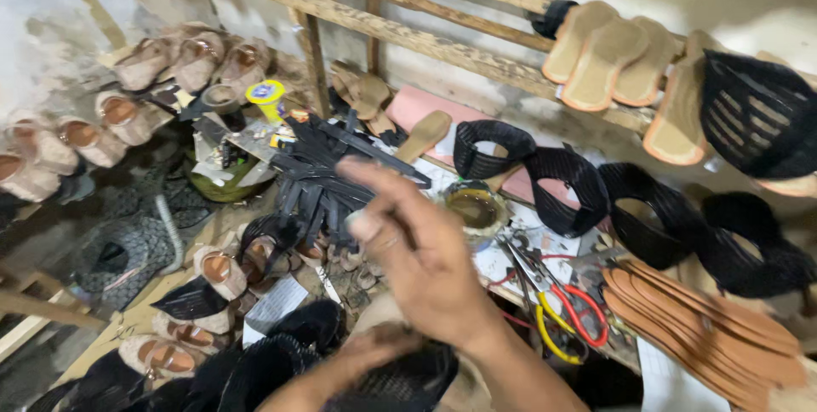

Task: The person sits on the floor of a shoe workshop and attaches a black woven shoe upper to a sole. They take an upper from a pile, apply adhesive from a glue pot, press the upper onto the insole, fit and align the edges by hand, and use pliers and a hammer to secure and shape the assembled shoe.

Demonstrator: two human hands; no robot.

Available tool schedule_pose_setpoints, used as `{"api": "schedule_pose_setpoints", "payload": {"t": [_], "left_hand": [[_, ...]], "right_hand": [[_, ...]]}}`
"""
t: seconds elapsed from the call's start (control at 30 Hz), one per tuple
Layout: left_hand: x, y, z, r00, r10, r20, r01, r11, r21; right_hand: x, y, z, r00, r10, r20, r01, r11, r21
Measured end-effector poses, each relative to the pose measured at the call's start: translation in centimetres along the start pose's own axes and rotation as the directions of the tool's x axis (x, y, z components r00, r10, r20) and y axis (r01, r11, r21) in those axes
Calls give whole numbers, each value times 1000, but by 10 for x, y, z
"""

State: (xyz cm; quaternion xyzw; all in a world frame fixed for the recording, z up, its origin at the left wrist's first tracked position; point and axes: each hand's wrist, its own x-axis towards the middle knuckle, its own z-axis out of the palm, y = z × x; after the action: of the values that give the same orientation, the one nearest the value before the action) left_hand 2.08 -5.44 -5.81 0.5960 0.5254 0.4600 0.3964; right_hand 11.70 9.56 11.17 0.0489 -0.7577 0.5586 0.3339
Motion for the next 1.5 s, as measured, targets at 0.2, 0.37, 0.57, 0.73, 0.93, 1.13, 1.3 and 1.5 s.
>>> {"api": "schedule_pose_setpoints", "payload": {"t": [0.2,0.37,0.57,0.73,0.93,1.13,1.3,1.5], "left_hand": [[11,-57,61,989,-40,146,59,990,-130],[25,-66,52,961,-18,275,67,983,-170],[32,-79,80,916,83,393,-4,981,-196],[1,-98,45,981,108,159,-17,873,-487],[-41,-93,31,941,192,279,-178,981,-76],[-55,-114,74,998,20,-51,-41,895,-445],[-101,-154,20,964,-152,-218,-17,782,-623],[-93,-141,14,967,-228,117,243,671,-701]], "right_hand": [[-87,26,-32,897,404,177,-272,822,-501],[-206,105,-30,731,653,-195,-668,628,-400],[-312,123,-25,564,809,-165,-824,564,-47],[-314,50,-63,496,412,-764,-651,759,-14],[-229,-11,-51,273,64,-960,-478,875,-77],[-198,13,78,796,561,-227,-586,808,-57],[-190,2,53,869,73,-489,-296,870,-395],[-172,4,16,840,469,-274,-460,882,100]]}}
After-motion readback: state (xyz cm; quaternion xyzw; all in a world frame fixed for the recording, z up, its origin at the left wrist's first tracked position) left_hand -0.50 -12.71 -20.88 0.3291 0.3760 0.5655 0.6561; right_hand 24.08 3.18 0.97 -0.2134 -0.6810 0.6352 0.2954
